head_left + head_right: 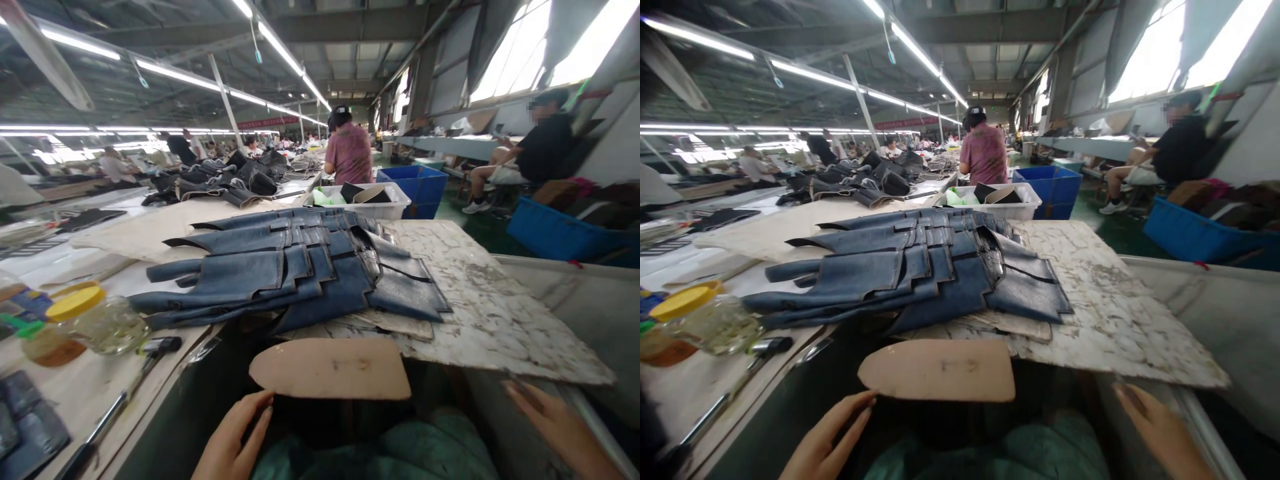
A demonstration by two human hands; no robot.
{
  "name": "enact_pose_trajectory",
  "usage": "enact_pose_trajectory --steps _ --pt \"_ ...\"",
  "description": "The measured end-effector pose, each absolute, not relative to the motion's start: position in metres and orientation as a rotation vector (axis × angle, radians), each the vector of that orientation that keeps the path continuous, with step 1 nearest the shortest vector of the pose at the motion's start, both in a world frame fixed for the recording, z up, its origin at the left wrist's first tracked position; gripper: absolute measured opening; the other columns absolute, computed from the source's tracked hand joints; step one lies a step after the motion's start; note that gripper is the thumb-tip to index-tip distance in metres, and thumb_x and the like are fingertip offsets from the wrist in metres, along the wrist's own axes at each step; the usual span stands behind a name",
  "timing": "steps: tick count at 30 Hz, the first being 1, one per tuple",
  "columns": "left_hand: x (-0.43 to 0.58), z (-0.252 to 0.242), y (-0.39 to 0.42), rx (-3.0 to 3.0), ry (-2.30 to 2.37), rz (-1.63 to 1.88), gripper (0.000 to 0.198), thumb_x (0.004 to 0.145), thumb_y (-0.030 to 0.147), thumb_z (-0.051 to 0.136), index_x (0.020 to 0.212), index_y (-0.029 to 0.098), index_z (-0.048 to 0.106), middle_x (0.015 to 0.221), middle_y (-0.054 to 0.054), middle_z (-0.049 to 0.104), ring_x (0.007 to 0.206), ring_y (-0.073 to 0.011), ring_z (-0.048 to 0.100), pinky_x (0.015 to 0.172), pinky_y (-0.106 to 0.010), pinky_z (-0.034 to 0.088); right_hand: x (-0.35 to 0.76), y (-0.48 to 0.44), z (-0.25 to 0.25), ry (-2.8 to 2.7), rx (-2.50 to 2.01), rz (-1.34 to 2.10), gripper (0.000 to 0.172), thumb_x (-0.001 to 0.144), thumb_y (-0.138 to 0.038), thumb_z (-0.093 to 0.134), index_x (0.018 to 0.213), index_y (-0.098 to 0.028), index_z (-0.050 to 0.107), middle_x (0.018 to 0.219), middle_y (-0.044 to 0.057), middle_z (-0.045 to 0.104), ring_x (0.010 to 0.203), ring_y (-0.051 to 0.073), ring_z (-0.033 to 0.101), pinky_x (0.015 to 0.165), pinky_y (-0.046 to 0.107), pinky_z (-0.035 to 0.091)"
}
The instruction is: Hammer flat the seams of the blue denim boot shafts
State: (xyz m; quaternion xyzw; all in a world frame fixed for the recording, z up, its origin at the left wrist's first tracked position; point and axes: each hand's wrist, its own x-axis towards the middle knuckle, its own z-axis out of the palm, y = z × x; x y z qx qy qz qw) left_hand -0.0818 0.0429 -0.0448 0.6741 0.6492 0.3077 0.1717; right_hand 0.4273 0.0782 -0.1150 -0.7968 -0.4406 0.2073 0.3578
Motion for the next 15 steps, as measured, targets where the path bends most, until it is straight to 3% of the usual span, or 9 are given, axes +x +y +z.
enact_pose_trajectory --steps 4,8,10,15 --pt "-0.051 -0.037 0.078 2.132 1.697 0.932 0.033 0.082 0.041 0.050 0.103 0.024 0.069 0.106 -0.007 0.070 0.102 -0.0231 0.064 0.091 -0.036 0.051 0.398 0.117 -0.120 -1.201 -1.923 0.687 0.018 0.061 -0.047 0.059 0.064 -0.030 0.064 0.079 0.012 0.069 0.083 0.032 0.064 0.077 0.043 0.048" --pt "-0.019 -0.051 0.113 2.301 1.709 0.905 0.034 0.086 0.034 0.043 0.106 0.021 0.066 0.115 -0.009 0.065 0.108 -0.0249 0.059 0.096 -0.045 0.047 0.344 0.157 -0.104 -1.158 -1.801 0.927 0.022 0.066 -0.044 0.057 0.066 -0.022 0.062 0.061 0.007 0.063 0.062 0.024 0.060 0.056 0.034 0.047" --pt "-0.009 -0.062 0.120 2.333 1.806 0.819 0.033 0.087 0.032 0.042 0.108 0.021 0.065 0.118 -0.008 0.064 0.109 -0.0262 0.058 0.097 -0.050 0.044 0.325 0.171 -0.106 -1.107 -1.765 0.996 0.026 0.071 -0.045 0.053 0.068 -0.020 0.060 0.062 0.007 0.063 0.057 0.020 0.059 0.046 0.028 0.042" --pt "-0.005 -0.071 0.118 2.385 1.876 0.661 0.034 0.088 0.033 0.043 0.115 0.024 0.061 0.123 -0.006 0.061 0.114 -0.0259 0.054 0.099 -0.050 0.040 0.318 0.195 -0.121 -0.992 -1.651 1.042 0.031 0.082 -0.048 0.042 0.069 -0.021 0.050 0.076 0.013 0.064 0.068 0.020 0.063 0.043 0.025 0.041"
